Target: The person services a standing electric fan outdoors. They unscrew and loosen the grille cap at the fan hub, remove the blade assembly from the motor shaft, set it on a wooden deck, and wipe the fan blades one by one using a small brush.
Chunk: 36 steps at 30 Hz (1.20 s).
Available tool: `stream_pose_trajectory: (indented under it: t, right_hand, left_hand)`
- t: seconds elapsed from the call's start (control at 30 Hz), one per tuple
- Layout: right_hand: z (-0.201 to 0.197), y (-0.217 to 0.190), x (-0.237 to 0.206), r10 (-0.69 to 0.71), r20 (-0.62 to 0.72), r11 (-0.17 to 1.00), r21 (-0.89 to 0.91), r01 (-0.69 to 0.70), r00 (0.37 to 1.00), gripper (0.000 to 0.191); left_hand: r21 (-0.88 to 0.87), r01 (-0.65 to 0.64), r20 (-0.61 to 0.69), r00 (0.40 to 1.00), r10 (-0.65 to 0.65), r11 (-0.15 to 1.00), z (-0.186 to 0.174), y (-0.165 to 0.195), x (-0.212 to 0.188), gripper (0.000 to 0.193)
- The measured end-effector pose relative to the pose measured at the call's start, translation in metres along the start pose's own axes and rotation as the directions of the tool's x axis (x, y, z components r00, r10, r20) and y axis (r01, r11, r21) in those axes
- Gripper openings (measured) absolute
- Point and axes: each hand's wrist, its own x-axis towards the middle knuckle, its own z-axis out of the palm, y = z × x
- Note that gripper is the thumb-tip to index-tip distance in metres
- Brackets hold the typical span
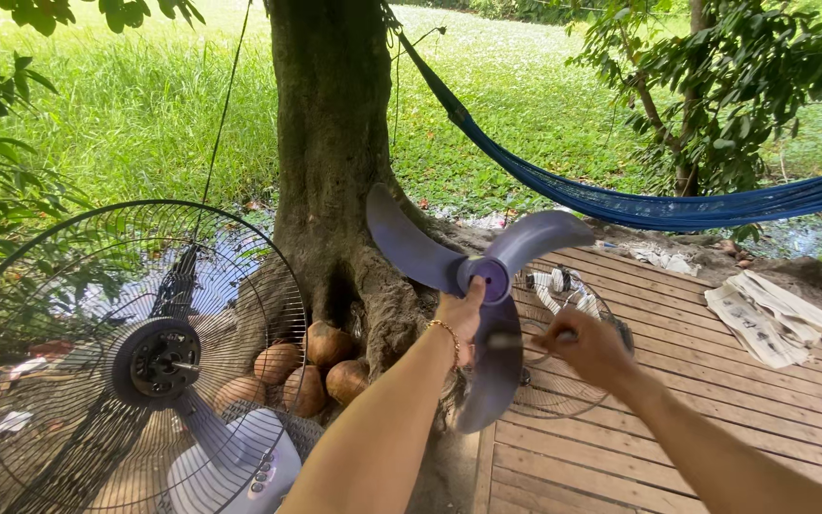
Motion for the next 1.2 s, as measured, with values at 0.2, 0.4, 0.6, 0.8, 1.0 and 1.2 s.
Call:
stream_pose_trajectory:
  t: [0.2,0.4,0.6,0.8,1.0,1.2]
  right_hand:
    - [-0.001,0.006,0.001,0.064,0.056,0.998,-0.010,-0.063,0.996,0.028]
    - [0.040,0.015,-0.036,0.122,0.276,0.992,-0.065,-0.108,0.953,0.041]
    - [0.029,0.014,-0.011,0.015,0.297,0.996,-0.085,0.010,0.955,0.043]
    - [0.033,0.018,-0.011,0.035,0.347,0.995,-0.097,-0.002,0.937,0.047]
    - [0.035,0.017,-0.011,-0.090,0.207,0.993,-0.060,0.104,0.974,0.048]
    - [0.027,0.023,-0.005,0.002,0.085,0.994,-0.109,0.007,0.996,0.051]
  left_hand:
    - [0.062,-0.046,0.039,0.998,0.043,0.997,0.001,-0.006,0.010,0.088]
    - [-0.119,0.011,0.011,1.000,-0.010,0.993,-0.013,0.020,-0.001,0.087]
    - [-0.188,0.028,-0.064,0.997,-0.040,0.982,-0.021,0.010,-0.007,0.092]
    - [-0.346,0.020,-0.153,0.985,-0.077,0.938,-0.036,-0.010,-0.004,0.085]
    - [-0.300,0.066,-0.178,0.976,-0.124,0.951,-0.038,-0.024,-0.007,0.083]
    - [-0.312,0.036,-0.160,0.983,-0.090,0.949,-0.022,-0.031,-0.014,0.077]
